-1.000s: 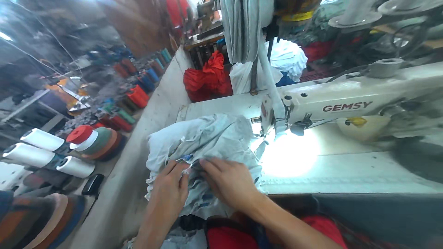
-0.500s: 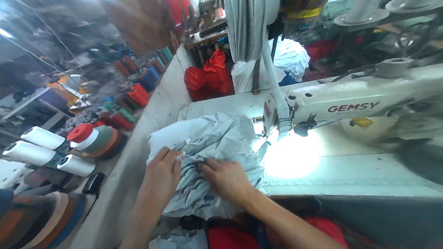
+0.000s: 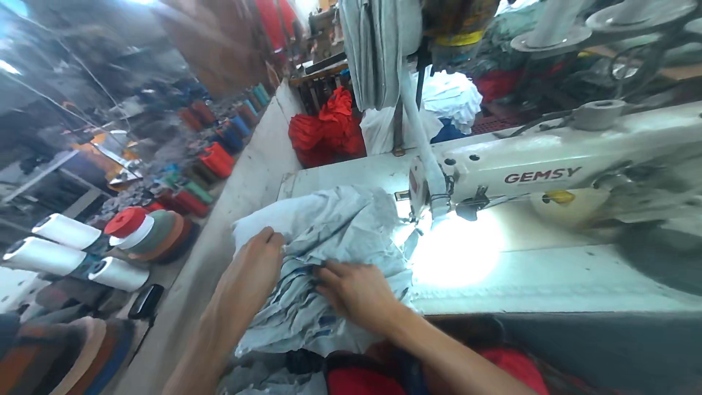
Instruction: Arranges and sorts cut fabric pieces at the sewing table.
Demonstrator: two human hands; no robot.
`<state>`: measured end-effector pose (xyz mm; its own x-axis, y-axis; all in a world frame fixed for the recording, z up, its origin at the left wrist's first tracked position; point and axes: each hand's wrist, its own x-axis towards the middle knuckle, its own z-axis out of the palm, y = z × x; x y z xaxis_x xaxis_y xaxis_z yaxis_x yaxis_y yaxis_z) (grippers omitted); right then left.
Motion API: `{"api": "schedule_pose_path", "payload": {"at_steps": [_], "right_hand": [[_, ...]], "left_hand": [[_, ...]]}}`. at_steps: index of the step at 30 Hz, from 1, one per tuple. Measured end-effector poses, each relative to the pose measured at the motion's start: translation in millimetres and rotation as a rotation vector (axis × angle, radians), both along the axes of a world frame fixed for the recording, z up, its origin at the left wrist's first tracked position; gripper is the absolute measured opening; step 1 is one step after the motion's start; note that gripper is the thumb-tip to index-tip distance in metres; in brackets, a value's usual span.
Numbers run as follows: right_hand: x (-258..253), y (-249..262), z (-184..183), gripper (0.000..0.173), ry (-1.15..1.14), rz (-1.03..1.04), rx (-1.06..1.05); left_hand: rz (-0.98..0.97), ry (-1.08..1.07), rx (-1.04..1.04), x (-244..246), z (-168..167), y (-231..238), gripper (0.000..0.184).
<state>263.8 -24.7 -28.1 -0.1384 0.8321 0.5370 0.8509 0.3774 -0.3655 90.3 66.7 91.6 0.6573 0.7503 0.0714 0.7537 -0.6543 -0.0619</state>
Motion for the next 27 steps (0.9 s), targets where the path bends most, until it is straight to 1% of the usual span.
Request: {"api": "schedule_pose_path", "payload": {"at_steps": [2, 4, 6, 8, 9, 11, 15, 16, 18, 21, 22, 23, 25, 26, 27], "right_hand": [[3, -6, 7, 0.027, 0.05, 0.036, 0.027], [1, -10, 16, 0.03, 0.073, 0.023, 0.145], [-5, -9, 25, 0.028, 0.018, -0.043, 0.215], [-12, -4, 29, 0.023, -0.051, -0.084, 0.215], [-14, 1, 29, 0.022, -0.064, -0.071, 0.21], [-17, 8, 26, 0.023, -0.068, -0.016, 0.204], [-13, 9, 20, 0.024, -0.077, 0.066, 0.123], [-10, 9, 22, 0.022, -0.05, 0.062, 0.098], [-3, 13, 33, 0.028, 0.028, 0.011, 0.071], [9, 42, 62, 0.032, 0.125, -0.099, 0.071], [12, 56, 70, 0.035, 0.116, -0.116, -0.017], [16, 71, 76, 0.04, 0.1, -0.113, -0.159], [22, 99, 73, 0.052, 0.081, -0.045, -0.458], [25, 108, 64, 0.046, 0.093, 0.008, -0.536], [28, 108, 53, 0.037, 0.129, 0.06, -0.53]], "left_hand": [[-0.072, -0.162, 0.125, -20, -13, -20, 0.018], [-0.086, -0.274, 0.194, -29, -25, -39, 0.019], [-0.056, -0.339, 0.212, -29, -35, -51, 0.02], [-0.033, -0.374, 0.213, -27, -43, -54, 0.021], [-0.023, -0.388, 0.208, -25, -45, -56, 0.021], [-0.024, -0.407, 0.214, -20, -46, -59, 0.019], [-0.071, -0.412, 0.206, -19, -47, -61, 0.019], [-0.066, -0.415, 0.19, -22, -46, -61, 0.019], [-0.057, -0.434, 0.17, -28, -40, -59, 0.019], [-0.032, -0.478, 0.148, -35, -30, -58, 0.022], [-0.024, -0.488, 0.141, -35, -27, -58, 0.023], [-0.014, -0.496, 0.134, -36, -25, -59, 0.024], [0.006, -0.513, 0.126, -37, -25, -60, 0.026], [0.013, -0.522, 0.129, -40, -27, -59, 0.026], [0.016, -0.534, 0.132, -45, -29, -58, 0.026]]}}
